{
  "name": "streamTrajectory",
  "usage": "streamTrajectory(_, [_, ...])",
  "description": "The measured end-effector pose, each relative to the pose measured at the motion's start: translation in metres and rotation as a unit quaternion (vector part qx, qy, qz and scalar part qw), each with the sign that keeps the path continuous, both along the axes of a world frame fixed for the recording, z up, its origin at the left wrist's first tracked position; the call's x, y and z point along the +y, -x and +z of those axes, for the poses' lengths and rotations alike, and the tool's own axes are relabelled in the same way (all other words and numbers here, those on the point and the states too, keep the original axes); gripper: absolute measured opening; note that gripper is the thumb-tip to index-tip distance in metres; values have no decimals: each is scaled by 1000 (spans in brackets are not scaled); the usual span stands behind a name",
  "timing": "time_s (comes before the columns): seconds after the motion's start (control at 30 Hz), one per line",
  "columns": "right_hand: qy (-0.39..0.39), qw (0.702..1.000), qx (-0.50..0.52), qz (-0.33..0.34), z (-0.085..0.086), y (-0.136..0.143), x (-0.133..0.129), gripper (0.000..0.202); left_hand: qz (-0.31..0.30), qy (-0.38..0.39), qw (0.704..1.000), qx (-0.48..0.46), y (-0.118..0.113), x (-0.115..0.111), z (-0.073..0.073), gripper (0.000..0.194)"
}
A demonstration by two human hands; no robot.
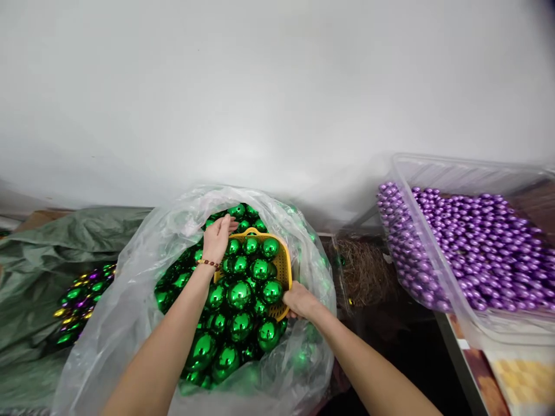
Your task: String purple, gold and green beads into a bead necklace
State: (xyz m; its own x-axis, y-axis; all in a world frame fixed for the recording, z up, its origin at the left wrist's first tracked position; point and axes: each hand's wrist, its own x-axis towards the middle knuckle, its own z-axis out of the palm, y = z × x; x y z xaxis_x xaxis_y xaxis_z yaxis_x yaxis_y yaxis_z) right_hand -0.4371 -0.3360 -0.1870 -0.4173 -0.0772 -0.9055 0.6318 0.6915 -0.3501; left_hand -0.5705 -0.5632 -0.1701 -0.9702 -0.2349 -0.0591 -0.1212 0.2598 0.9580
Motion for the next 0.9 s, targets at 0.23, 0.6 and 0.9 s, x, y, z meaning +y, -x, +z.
streamTrajectory(0.23, [6, 999, -38, 4, 6, 7, 3, 27, -104, 41, 993, -41, -47, -26, 44, 55])
streamTrajectory(0.6, [54, 997, -53, -27, 9, 2, 0, 26, 56, 265, 961, -60, -202, 5, 30, 56])
streamTrajectory(0.9, [120, 985, -48, -117, 15, -3, -9, 23, -4, 280, 959, 39, -125, 23, 56, 51])
